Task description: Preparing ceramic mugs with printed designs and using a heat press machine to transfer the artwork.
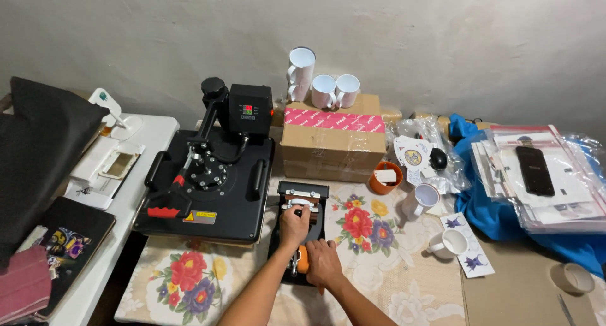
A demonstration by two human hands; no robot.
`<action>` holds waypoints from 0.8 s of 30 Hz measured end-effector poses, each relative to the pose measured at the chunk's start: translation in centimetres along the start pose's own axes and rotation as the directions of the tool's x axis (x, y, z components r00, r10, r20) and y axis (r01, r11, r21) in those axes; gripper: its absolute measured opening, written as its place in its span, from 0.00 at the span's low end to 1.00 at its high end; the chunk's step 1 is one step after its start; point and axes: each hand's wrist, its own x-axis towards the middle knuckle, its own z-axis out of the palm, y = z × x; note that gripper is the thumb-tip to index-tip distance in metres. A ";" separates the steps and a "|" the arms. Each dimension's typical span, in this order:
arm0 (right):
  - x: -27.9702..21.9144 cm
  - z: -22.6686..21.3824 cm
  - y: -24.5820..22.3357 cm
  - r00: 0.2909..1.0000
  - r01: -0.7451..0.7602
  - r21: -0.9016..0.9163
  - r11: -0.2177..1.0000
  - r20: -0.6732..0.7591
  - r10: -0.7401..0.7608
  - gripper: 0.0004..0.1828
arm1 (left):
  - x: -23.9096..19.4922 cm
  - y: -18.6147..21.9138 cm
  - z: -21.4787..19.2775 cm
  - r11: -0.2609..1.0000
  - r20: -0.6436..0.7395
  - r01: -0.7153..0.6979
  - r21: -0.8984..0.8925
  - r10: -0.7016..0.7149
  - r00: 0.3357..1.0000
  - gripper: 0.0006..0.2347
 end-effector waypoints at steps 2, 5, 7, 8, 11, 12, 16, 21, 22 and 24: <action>0.3 0.2 0.3 0.999 0.024 0.011 1.000 -0.048 -0.024 0.24 | 0.2 0.7 -0.2 1.000 0.001 0.023 0.004 -0.023 1.000 0.21; -0.2 0.7 0.4 0.993 0.059 0.023 0.998 -0.104 -0.056 0.21 | -0.6 1.3 -0.7 0.997 0.009 0.081 0.011 -0.081 0.997 0.21; 0.0 0.5 0.5 0.989 0.071 0.022 0.997 -0.130 -0.067 0.21 | -0.5 1.9 -0.9 0.995 0.011 0.100 0.014 -0.100 0.995 0.20; 0.0 0.3 0.5 0.991 0.068 0.029 0.997 -0.115 -0.064 0.21 | -0.5 2.1 -0.9 0.993 0.018 0.120 0.016 -0.120 0.993 0.20; -0.3 -0.1 0.3 0.996 0.059 0.043 0.997 -0.073 -0.056 0.23 | -0.8 2.1 -1.0 0.988 0.028 0.154 0.017 -0.155 0.988 0.20; -0.3 -0.3 0.2 0.998 0.053 0.047 0.998 -0.048 -0.050 0.23 | -0.7 2.2 -1.0 0.986 0.032 0.166 0.014 -0.167 0.986 0.20; -0.2 0.0 0.3 0.991 0.078 0.037 0.996 -0.109 -0.074 0.22 | -0.7 2.2 -1.0 0.988 0.015 0.153 0.009 -0.153 0.988 0.21; -0.2 -0.2 0.3 0.996 0.060 0.030 0.998 -0.070 -0.058 0.25 | -0.5 1.8 -0.8 0.989 0.019 0.150 -0.013 -0.149 0.989 0.20; -0.1 -0.1 0.3 0.996 0.060 0.030 0.998 -0.071 -0.058 0.25 | -0.5 2.0 -1.0 0.989 0.019 0.149 -0.012 -0.148 0.989 0.20; -0.2 0.1 0.3 0.993 0.063 0.026 0.998 -0.101 -0.061 0.23 | -0.7 2.4 -1.2 0.978 0.040 0.208 0.007 -0.208 0.977 0.20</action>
